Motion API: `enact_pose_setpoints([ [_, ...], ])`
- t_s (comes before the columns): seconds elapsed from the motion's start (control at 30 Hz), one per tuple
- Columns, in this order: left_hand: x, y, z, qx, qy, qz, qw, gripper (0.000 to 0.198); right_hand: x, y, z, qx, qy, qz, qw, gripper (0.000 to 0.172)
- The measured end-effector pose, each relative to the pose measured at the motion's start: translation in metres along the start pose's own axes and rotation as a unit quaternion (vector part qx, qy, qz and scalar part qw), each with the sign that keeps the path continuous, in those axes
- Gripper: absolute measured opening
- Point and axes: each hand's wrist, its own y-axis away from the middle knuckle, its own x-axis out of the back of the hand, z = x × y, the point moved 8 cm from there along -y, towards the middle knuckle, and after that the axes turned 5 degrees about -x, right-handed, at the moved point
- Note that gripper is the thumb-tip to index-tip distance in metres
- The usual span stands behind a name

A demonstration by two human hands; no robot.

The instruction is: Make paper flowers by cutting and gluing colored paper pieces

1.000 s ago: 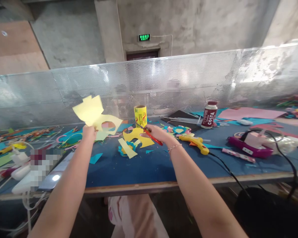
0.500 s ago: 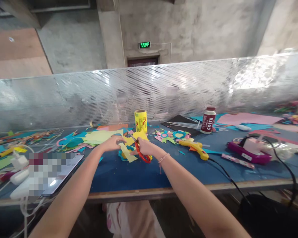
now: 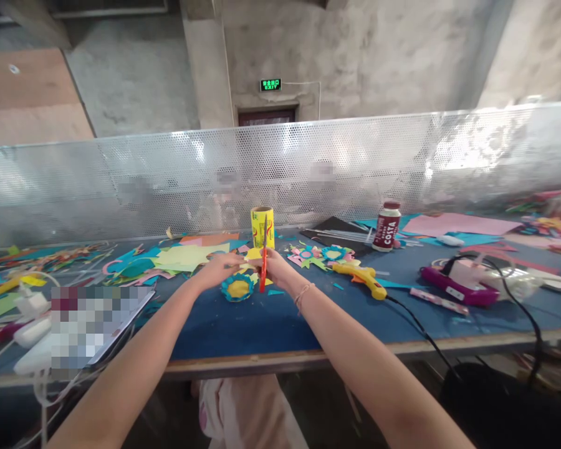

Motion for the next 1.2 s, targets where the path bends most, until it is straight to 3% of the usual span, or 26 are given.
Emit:
enact_pose_setpoints([
  [0.13, 0.026, 0.004, -0.01, 0.073, 0.024, 0.136, 0.988, 0.032, 0.016, -0.002, -0.014, 0.072, 0.015, 0.054, 0.996, 0.043],
  [0.2, 0.037, 0.009, -0.02, 0.106, 0.096, 0.197, 0.97, 0.033, 0.022, -0.001, -0.023, 0.119, 0.119, 0.08, 0.982, 0.039],
  [0.3, 0.046, 0.014, -0.032, 0.13, 0.222, 0.252, 0.933, 0.029, 0.027, 0.003, -0.033, 0.159, 0.294, 0.109, 0.936, 0.04],
  [0.43, 0.048, 0.015, -0.032, 0.142, 0.284, 0.249, 0.915, 0.021, 0.021, 0.008, -0.035, 0.162, 0.352, 0.072, 0.919, 0.048],
  [0.63, 0.053, 0.016, -0.028, 0.137, 0.199, 0.251, 0.937, 0.024, 0.005, 0.014, -0.034, 0.147, 0.335, 0.02, 0.931, 0.05],
  [0.77, 0.054, 0.015, -0.03, 0.111, 0.172, 0.252, 0.946, 0.026, -0.006, 0.015, -0.029, 0.14, 0.374, -0.021, 0.917, 0.043],
  [1.0, 0.048, 0.014, -0.033, 0.131, 0.17, 0.227, 0.95, 0.024, -0.008, 0.007, -0.02, 0.162, 0.375, -0.037, 0.912, 0.04],
  [1.2, 0.043, 0.013, -0.026, 0.127, 0.153, 0.202, 0.959, 0.027, -0.011, 0.013, -0.026, 0.173, 0.384, -0.032, 0.906, 0.042],
])
